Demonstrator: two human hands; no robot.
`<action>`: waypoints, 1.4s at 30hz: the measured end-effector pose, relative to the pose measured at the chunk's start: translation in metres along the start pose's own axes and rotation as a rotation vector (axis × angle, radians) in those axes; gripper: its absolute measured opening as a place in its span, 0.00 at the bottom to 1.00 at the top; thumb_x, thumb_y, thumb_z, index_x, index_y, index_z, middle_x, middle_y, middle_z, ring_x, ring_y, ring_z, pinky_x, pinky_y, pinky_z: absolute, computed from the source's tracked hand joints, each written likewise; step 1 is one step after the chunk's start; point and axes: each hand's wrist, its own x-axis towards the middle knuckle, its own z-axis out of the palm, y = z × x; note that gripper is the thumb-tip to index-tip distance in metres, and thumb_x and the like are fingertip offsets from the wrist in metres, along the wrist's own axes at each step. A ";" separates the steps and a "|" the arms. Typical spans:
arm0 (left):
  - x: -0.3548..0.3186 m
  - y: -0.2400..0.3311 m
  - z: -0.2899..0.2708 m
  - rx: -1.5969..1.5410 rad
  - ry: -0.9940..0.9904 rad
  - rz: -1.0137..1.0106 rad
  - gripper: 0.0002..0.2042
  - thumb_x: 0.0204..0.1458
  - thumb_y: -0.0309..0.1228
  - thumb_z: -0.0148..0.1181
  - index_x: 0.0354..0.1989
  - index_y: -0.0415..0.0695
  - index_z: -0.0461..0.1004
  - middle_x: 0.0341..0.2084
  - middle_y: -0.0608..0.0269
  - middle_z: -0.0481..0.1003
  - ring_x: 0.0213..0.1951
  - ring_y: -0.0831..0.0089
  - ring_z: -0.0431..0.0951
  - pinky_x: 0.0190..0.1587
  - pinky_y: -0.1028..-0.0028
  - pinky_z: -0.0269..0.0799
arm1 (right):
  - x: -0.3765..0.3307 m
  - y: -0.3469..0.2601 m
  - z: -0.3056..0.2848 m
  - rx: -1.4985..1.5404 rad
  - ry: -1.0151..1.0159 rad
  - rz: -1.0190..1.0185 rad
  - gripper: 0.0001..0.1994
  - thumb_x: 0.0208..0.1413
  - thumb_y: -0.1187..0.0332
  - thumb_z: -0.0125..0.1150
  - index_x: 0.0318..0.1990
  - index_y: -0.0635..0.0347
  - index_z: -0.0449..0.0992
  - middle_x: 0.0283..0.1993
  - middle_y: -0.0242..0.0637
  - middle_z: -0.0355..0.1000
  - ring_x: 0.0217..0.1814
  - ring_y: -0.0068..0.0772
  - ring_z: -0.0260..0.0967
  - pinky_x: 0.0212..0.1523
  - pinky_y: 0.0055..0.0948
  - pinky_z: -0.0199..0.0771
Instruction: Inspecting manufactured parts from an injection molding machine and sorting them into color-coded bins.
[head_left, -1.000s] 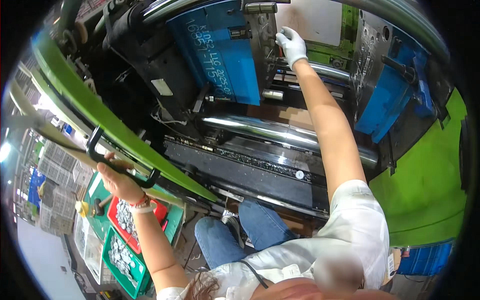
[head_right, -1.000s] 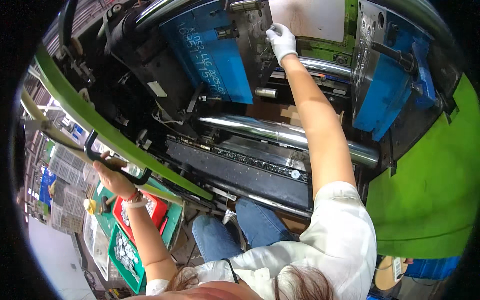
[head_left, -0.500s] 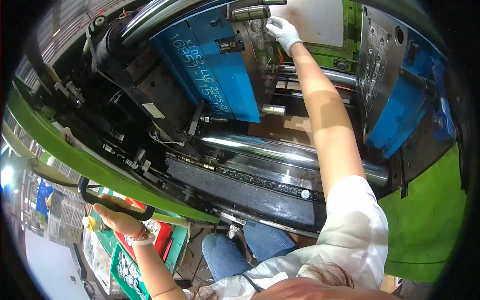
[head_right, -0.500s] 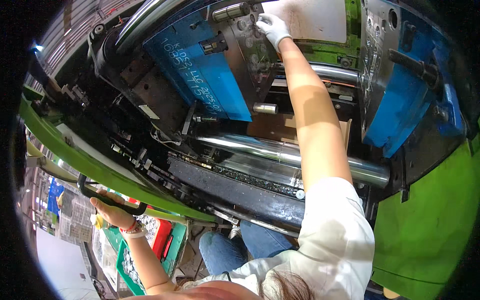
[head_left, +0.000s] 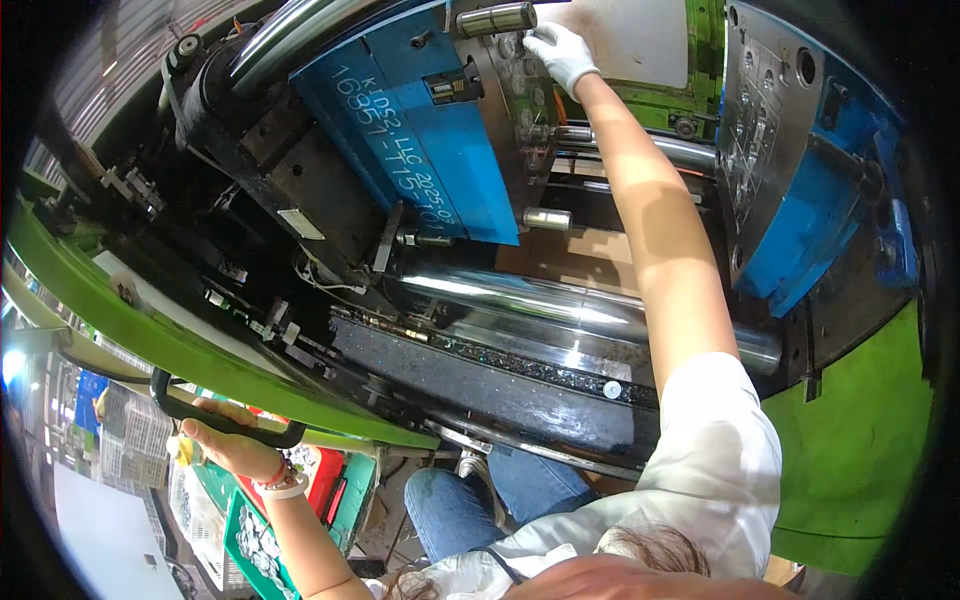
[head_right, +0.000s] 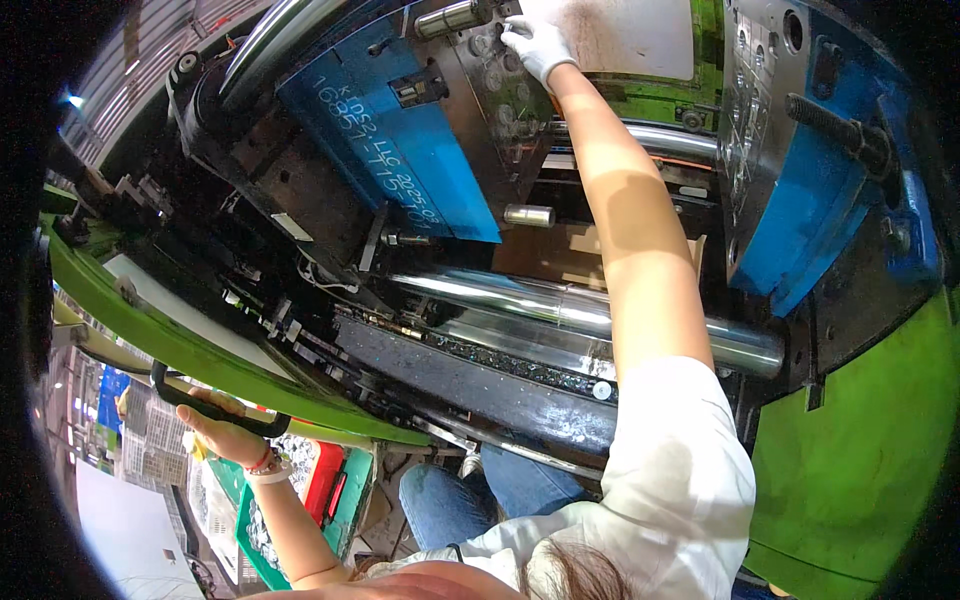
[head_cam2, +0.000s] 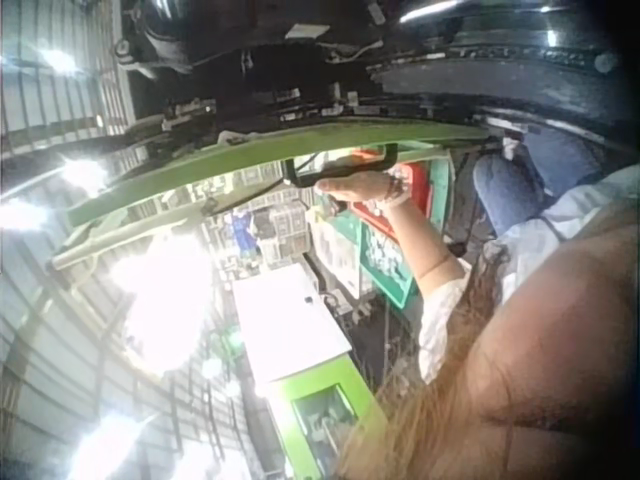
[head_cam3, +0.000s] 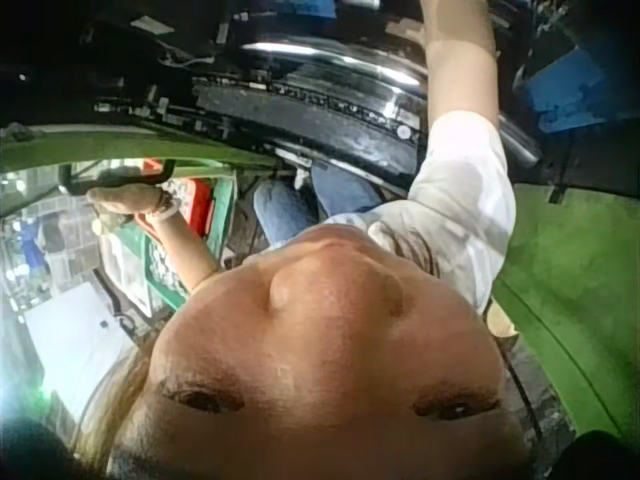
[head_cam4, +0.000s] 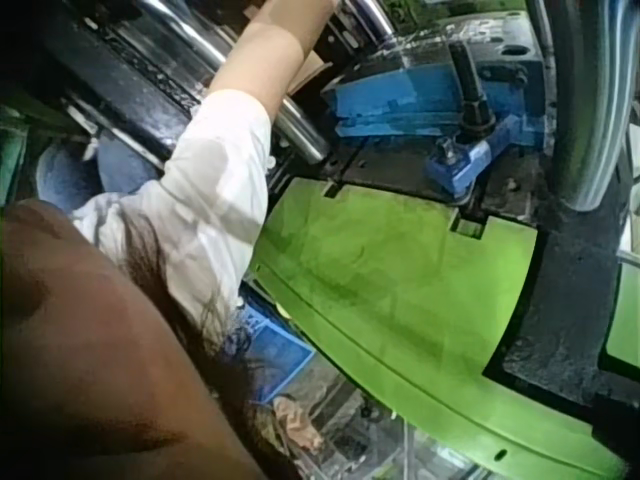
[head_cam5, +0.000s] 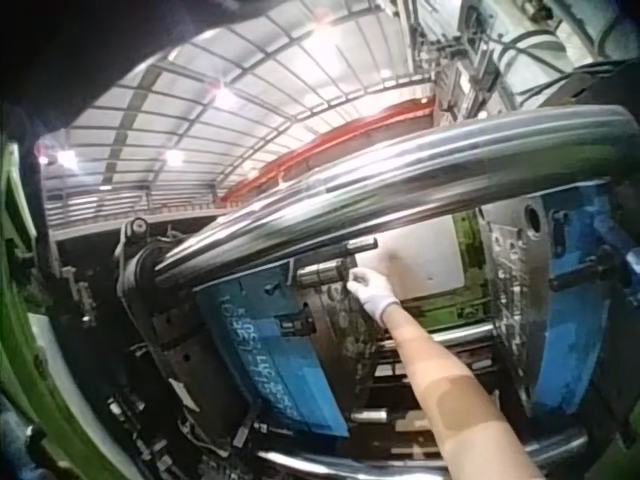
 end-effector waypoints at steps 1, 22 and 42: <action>0.000 0.000 0.000 -0.018 -0.013 -0.001 0.25 0.57 0.59 0.43 0.32 0.46 0.67 0.12 0.72 0.60 0.14 0.83 0.57 0.16 0.82 0.51 | 0.000 -0.005 -0.001 0.004 -0.009 -0.030 0.19 0.50 0.61 0.65 0.49 0.58 0.76 0.47 0.41 0.76 0.50 0.33 0.73 0.52 0.29 0.71; -0.003 0.007 0.005 -0.016 -0.015 0.007 0.26 0.59 0.57 0.41 0.30 0.44 0.67 0.12 0.71 0.60 0.14 0.82 0.55 0.17 0.81 0.49 | 0.002 -0.011 0.008 -0.178 0.104 -0.023 0.16 0.49 0.61 0.65 0.44 0.58 0.78 0.43 0.42 0.76 0.44 0.36 0.75 0.48 0.30 0.72; -0.003 0.009 0.007 -0.036 0.089 -0.083 0.22 0.60 0.54 0.44 0.30 0.46 0.68 0.13 0.75 0.60 0.14 0.84 0.56 0.16 0.82 0.48 | -0.018 -0.031 0.012 -0.341 0.025 0.056 0.21 0.49 0.71 0.46 0.52 0.52 0.75 0.57 0.38 0.69 0.61 0.39 0.63 0.62 0.30 0.60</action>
